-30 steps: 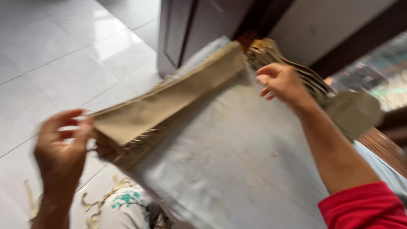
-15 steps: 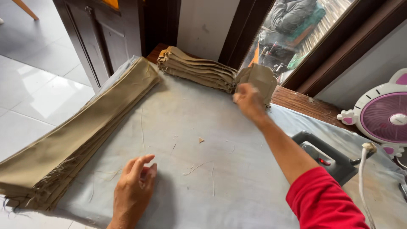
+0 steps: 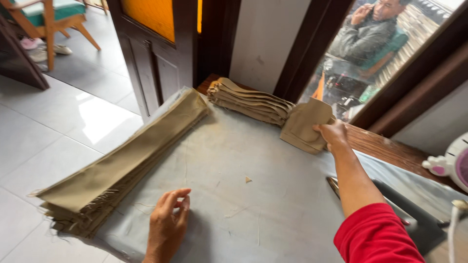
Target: The person irons a beige fabric strip on an ironing board, smoothing it with an electric iron. They repeatedly fold the strip, iron it, and place it on a stack of finished pieces.
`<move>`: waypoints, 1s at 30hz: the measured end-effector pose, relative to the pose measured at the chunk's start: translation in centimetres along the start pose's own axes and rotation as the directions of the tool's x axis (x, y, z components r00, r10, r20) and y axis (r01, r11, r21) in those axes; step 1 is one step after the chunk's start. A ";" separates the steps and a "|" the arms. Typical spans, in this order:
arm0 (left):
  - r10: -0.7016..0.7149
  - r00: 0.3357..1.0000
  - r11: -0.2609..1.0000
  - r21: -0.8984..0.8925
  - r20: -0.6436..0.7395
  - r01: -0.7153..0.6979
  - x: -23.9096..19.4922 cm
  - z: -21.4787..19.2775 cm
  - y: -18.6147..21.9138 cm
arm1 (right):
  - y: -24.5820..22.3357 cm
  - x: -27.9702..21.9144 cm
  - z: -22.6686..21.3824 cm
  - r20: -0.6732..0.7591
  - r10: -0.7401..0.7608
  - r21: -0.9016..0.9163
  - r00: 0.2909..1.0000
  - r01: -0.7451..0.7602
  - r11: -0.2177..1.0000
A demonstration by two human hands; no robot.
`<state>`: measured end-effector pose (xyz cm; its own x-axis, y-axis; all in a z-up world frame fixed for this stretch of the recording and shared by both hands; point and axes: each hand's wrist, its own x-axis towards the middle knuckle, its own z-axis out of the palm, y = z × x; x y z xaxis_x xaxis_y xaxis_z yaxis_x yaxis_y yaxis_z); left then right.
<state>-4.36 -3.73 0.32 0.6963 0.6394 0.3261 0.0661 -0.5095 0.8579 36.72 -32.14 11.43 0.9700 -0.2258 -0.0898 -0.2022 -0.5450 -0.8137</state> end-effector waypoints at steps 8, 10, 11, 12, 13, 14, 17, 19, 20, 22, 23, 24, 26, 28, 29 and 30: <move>-0.019 1.000 1.000 0.014 -0.003 0.019 -0.2 -0.5 0.9 | -3.6 -6.8 -2.7 -0.003 -0.167 0.440 0.986 0.151 0.885; -0.026 1.000 1.000 0.011 0.010 0.025 -0.2 -0.7 1.2 | -5.9 -11.4 -3.5 0.459 -0.247 0.346 0.853 0.084 0.934; -0.028 0.999 1.000 0.010 0.017 0.028 -0.3 -0.7 1.3 | -6.0 -11.7 -2.8 0.458 -0.241 0.343 0.856 0.080 0.936; -0.037 0.999 0.999 0.000 0.019 0.037 -0.3 -0.7 1.3 | -6.1 -12.0 -2.1 0.622 -0.233 0.161 0.748 0.169 0.972; -0.045 0.999 0.999 -0.010 0.020 0.045 -0.2 -0.6 1.3 | -6.3 -12.3 -1.4 0.763 -0.177 -0.008 0.621 0.283 0.959; -0.049 0.999 0.999 -0.010 0.021 0.049 -0.3 -0.6 1.4 | -6.5 -12.3 -0.9 0.765 -0.174 -0.010 0.620 0.282 0.959; -0.038 0.999 0.999 -0.012 0.009 0.038 -0.5 -0.9 1.6 | -6.8 -11.1 0.9 0.802 -0.068 -0.204 0.593 0.380 0.902; 0.002 1.000 1.000 -0.017 -0.008 -0.002 -0.5 -1.1 1.8 | -5.9 -8.4 1.8 0.838 -0.006 -0.168 0.545 0.269 0.948; 0.007 1.000 1.000 -0.020 -0.001 -0.007 -0.5 -1.3 1.6 | -6.4 -8.5 0.9 0.834 -0.005 -0.168 0.552 0.264 0.950; 0.047 0.999 0.999 -0.006 -0.022 -0.047 -0.6 -1.1 1.4 | -7.2 -8.4 -0.9 0.793 -0.010 -0.225 0.609 0.308 0.924; 0.048 0.999 0.999 -0.015 -0.010 -0.048 -0.6 -1.2 1.4 | -7.1 -7.1 -1.7 0.785 -0.002 -0.233 0.619 0.299 0.925; 0.015 1.000 1.000 -0.016 -0.004 -0.015 -0.6 -1.2 1.4 | -7.0 -5.8 -2.4 0.750 -0.005 -0.292 0.662 0.339 0.894; -0.015 1.000 1.000 -0.023 0.014 0.015 -0.6 -1.1 1.3 | -6.8 -2.7 -3.4 0.705 -0.006 -0.359 0.709 0.364 0.860; -0.046 0.999 0.999 0.012 0.020 0.046 -0.5 -1.0 1.0 | -6.8 0.8 -3.7 0.641 -0.014 -0.567 0.768 0.485 0.666; -0.044 0.999 0.999 0.008 0.030 0.044 -0.5 -0.8 1.2 | -6.6 1.4 -3.7 0.634 -0.007 -0.572 0.773 0.475 0.669; -0.081 0.996 0.996 0.025 0.026 0.081 -0.5 -0.8 1.4 | -6.5 2.0 -3.5 0.587 -0.062 -0.627 0.807 0.501 0.596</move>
<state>-5.16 -4.26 1.67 0.7072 0.6633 0.2447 0.1396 -0.4703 0.8714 39.53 -31.89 18.57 0.8748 0.3249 -0.3593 0.2811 -0.9445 -0.1699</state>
